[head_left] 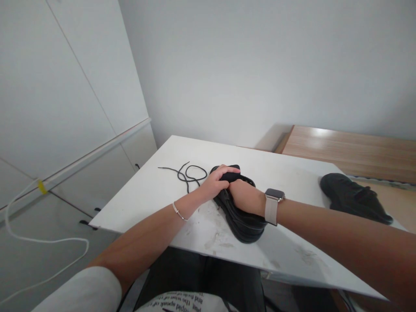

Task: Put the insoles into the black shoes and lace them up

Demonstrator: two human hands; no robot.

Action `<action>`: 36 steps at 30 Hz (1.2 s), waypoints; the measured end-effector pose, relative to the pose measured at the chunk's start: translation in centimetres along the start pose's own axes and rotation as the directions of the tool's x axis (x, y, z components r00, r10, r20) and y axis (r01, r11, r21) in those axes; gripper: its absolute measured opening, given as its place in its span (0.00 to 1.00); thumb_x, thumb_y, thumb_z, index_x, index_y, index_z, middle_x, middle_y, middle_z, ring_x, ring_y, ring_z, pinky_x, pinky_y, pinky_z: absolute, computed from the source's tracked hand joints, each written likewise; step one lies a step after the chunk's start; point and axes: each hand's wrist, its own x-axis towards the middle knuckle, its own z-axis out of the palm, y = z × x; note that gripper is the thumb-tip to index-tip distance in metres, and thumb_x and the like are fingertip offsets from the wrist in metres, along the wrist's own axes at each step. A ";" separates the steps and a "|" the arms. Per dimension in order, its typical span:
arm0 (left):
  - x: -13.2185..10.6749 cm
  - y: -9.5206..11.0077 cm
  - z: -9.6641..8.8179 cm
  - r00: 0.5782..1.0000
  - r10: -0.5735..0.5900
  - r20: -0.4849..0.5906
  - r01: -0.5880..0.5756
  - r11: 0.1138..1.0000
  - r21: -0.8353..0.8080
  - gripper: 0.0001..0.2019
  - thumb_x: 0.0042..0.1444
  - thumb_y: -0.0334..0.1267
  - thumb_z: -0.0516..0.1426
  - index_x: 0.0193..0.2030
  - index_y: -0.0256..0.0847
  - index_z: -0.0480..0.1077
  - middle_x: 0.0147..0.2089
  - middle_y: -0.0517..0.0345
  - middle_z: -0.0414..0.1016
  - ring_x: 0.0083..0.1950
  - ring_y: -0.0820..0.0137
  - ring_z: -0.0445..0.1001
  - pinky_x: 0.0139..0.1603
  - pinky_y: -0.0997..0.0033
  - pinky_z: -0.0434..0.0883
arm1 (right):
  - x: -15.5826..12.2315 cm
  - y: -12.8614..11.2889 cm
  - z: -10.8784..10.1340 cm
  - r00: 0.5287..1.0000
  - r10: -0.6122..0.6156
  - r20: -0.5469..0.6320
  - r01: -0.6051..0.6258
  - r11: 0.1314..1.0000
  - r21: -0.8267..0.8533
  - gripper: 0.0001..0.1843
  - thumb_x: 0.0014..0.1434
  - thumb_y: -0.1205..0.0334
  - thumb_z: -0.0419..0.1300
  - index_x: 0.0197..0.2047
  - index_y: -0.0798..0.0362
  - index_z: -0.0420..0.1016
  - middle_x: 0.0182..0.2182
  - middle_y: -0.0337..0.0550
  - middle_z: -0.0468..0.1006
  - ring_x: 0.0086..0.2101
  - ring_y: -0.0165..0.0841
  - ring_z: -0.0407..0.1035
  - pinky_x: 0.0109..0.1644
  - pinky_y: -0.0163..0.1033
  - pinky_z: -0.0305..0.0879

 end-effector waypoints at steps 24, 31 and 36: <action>-0.1 0.1 0.0 1.000 -0.002 -0.006 0.002 1.000 0.006 0.28 0.40 0.31 0.54 0.52 0.39 0.74 0.51 0.49 0.71 0.59 0.53 0.68 0.66 0.53 0.61 | -2.3 2.9 0.8 0.853 -0.438 0.285 0.520 0.760 -0.390 0.25 0.59 0.71 0.59 0.60 0.69 0.73 0.58 0.68 0.74 0.60 0.48 0.69 0.73 0.56 0.48; 0.1 0.1 0.1 0.998 0.035 0.058 -0.033 0.999 -0.038 0.28 0.42 0.30 0.53 0.53 0.39 0.74 0.55 0.49 0.72 0.62 0.54 0.68 0.66 0.55 0.63 | -2.7 -0.1 0.1 0.892 -0.307 0.333 0.421 0.832 -0.361 0.19 0.59 0.74 0.57 0.53 0.68 0.76 0.57 0.70 0.74 0.59 0.49 0.70 0.73 0.57 0.48; 0.2 2.0 -2.6 0.991 -0.004 -0.132 0.059 0.908 0.416 0.22 0.63 0.34 0.48 0.64 0.39 0.63 0.59 0.47 0.73 0.59 0.65 0.72 0.59 0.66 0.69 | -3.8 -2.1 -1.8 0.946 -0.229 0.230 0.281 0.933 -0.226 0.13 0.64 0.70 0.58 0.49 0.63 0.78 0.48 0.58 0.81 0.52 0.46 0.76 0.71 0.55 0.55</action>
